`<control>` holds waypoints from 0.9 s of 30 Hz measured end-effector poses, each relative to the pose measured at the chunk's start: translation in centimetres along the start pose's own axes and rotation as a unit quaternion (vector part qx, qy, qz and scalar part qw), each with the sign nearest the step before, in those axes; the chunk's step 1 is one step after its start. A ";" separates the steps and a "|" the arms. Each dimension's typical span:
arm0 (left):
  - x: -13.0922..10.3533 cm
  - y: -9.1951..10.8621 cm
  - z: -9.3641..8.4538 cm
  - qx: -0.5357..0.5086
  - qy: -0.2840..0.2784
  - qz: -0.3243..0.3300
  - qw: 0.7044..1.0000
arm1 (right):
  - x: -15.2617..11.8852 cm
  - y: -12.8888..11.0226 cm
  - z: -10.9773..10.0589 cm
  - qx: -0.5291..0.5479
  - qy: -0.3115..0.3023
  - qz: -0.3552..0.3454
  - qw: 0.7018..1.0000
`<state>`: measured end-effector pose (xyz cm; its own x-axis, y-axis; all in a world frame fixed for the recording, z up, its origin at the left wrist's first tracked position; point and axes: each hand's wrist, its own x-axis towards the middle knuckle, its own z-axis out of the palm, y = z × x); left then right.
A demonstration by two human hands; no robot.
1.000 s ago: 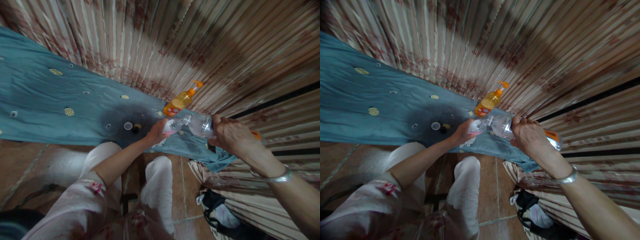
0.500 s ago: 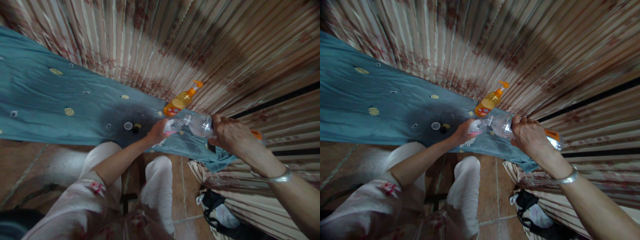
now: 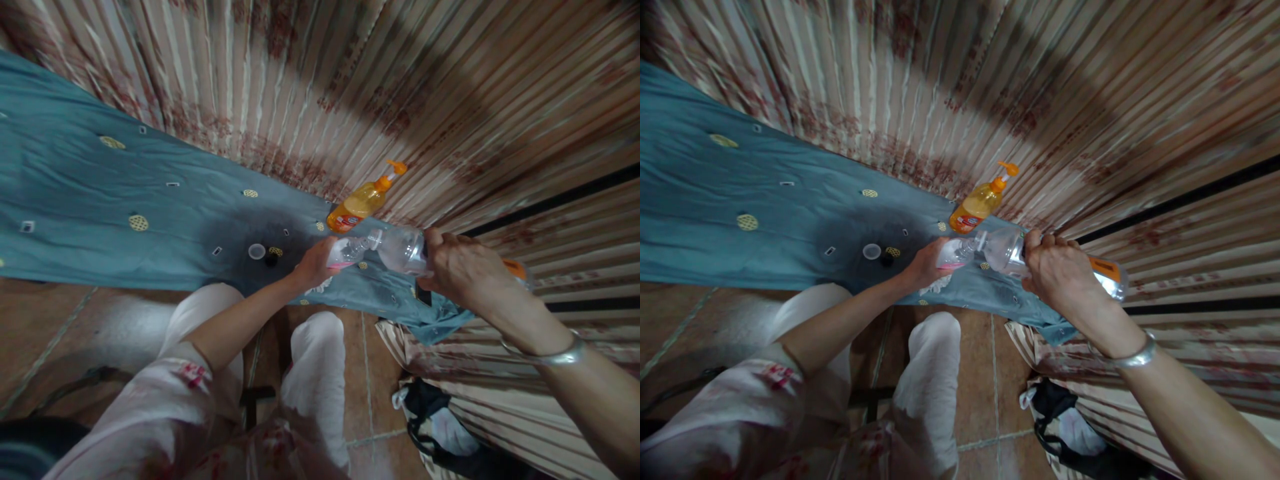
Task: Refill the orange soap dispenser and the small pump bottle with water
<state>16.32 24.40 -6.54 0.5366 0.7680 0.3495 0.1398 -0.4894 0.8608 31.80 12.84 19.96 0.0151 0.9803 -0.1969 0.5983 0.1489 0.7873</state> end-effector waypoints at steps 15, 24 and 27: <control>0.0 0.1 -0.1 0.002 -0.003 -0.004 1.000 | 0.1 -0.1 -0.4 0.008 -0.021 0.014 1.000; 0.0 -0.2 0.1 0.002 -0.002 -0.003 1.000 | 0.2 0.4 0.8 0.023 -0.005 -0.004 1.000; 0.1 -0.3 0.2 0.001 0.004 0.001 1.000 | 0.2 0.5 0.8 0.037 0.004 -0.003 0.999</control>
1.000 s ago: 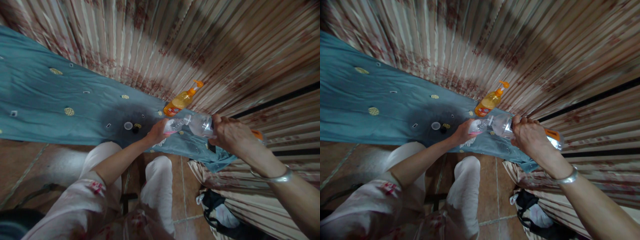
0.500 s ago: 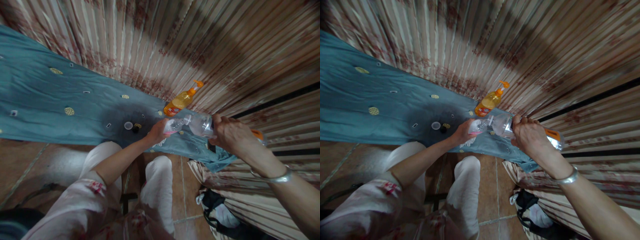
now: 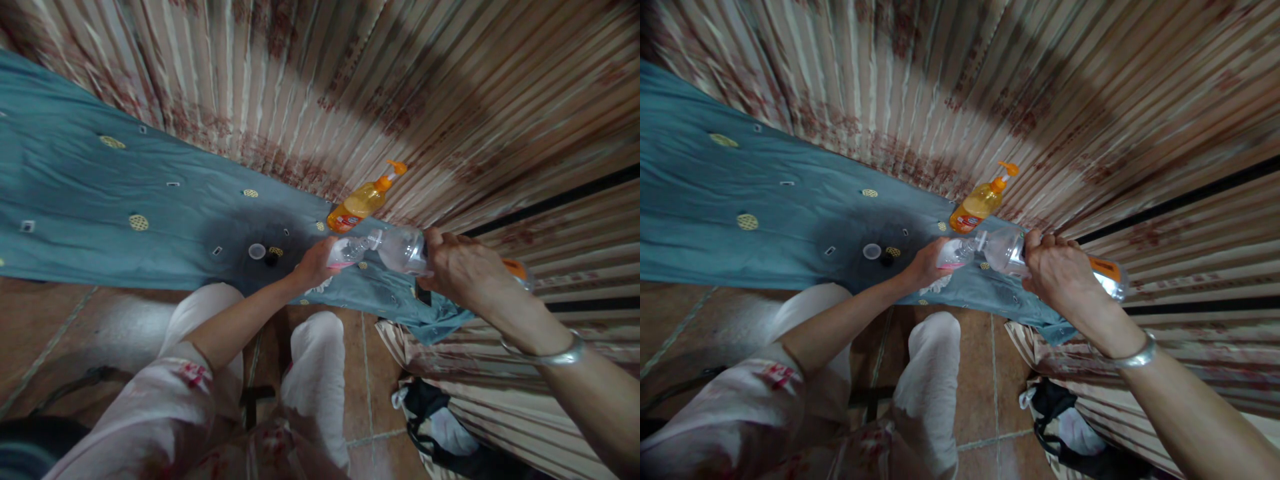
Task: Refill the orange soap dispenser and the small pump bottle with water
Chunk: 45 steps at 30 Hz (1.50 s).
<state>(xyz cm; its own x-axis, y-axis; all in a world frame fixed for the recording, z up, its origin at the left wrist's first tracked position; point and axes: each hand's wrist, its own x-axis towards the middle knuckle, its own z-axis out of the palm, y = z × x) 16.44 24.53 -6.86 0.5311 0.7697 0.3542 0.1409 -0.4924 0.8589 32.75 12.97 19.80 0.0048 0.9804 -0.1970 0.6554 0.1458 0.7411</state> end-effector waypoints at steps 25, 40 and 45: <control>0.1 0.2 0.1 0.004 -0.005 -0.005 1.000 | 0.0 -0.5 -0.8 -0.034 -0.007 0.010 0.999; 0.1 0.0 0.2 0.009 -0.008 -0.004 1.000 | 0.1 -0.8 -1.0 -0.051 -0.006 0.021 0.998; 0.1 0.2 0.1 0.011 -0.012 -0.008 1.000 | 0.3 -0.7 -0.6 -0.047 -0.002 0.024 0.999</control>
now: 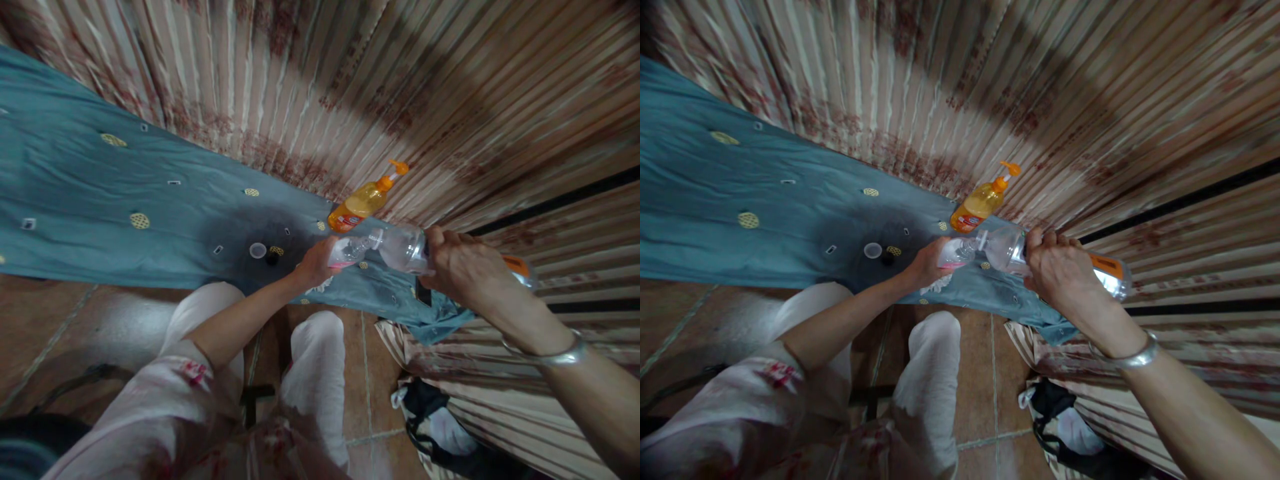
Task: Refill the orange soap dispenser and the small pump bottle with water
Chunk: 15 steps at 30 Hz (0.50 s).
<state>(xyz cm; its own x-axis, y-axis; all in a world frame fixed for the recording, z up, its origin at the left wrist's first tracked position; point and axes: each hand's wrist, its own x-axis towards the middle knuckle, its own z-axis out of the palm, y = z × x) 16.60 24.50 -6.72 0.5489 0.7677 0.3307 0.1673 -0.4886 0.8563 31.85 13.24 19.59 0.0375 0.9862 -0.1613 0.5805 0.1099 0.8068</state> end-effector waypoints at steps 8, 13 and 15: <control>-0.1 -0.1 0.1 0.006 0.011 0.013 1.000 | 0.0 0.2 -0.5 -0.005 -0.008 -0.004 1.000; -0.1 0.1 -0.1 0.001 0.005 0.003 1.000 | 0.1 0.1 -0.6 -0.001 -0.014 0.000 1.000; -0.1 0.1 -0.1 -0.001 0.004 0.002 1.000 | 0.0 0.0 -0.7 -0.009 -0.014 0.004 1.000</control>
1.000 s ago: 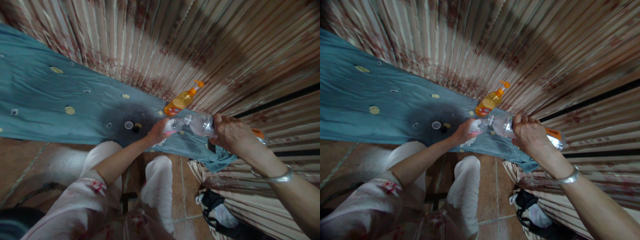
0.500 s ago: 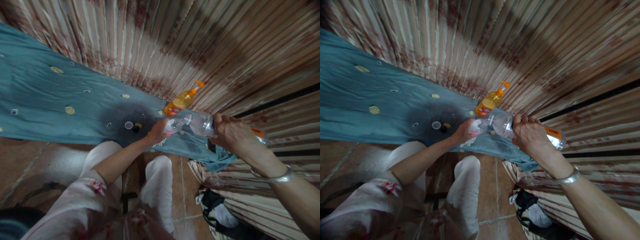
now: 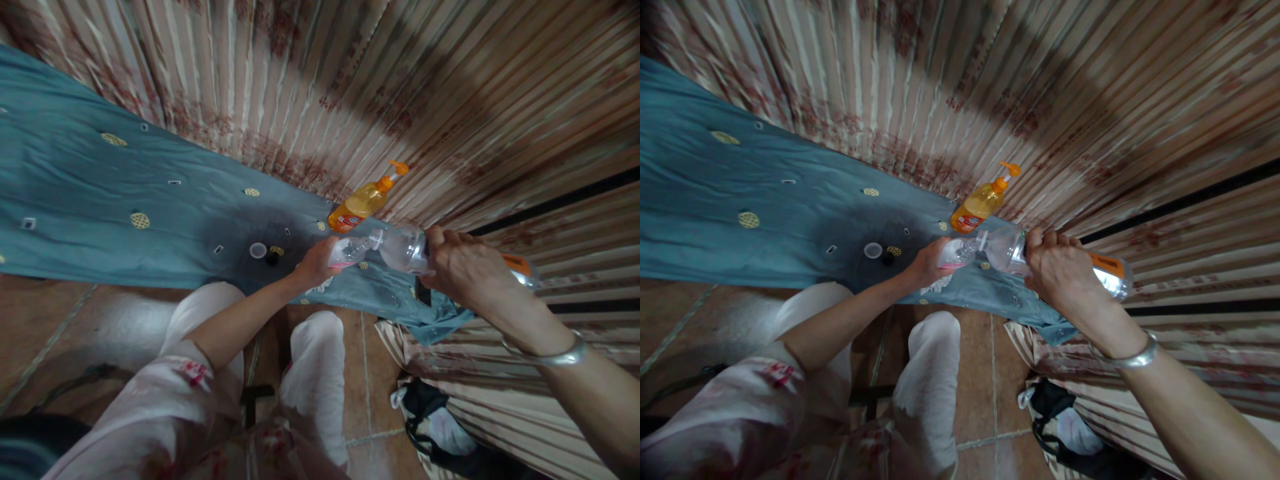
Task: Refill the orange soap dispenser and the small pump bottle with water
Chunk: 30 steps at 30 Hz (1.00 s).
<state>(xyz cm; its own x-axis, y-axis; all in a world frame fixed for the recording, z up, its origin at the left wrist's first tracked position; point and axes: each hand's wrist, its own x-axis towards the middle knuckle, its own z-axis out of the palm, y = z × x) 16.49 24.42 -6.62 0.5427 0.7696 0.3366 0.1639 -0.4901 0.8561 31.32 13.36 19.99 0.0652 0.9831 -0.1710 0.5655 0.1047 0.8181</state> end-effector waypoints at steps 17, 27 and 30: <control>0.0 -0.6 0.4 -0.016 0.007 0.018 1.000 | 0.1 -0.1 0.5 0.006 0.018 0.005 1.000; 0.0 -0.3 0.2 -0.009 -0.004 0.006 1.000 | -0.2 0.1 0.3 0.004 0.003 -0.014 1.000; -0.1 -0.2 0.2 -0.006 -0.008 -0.007 1.000 | -0.3 0.2 0.4 0.014 -0.005 -0.017 1.000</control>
<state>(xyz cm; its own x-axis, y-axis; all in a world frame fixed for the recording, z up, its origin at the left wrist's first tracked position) 16.57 24.39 -6.83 0.5540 0.7695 0.3177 0.1626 -0.4743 0.8652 31.70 13.02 20.01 0.0535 0.9776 -0.2034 0.5906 0.1332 0.7959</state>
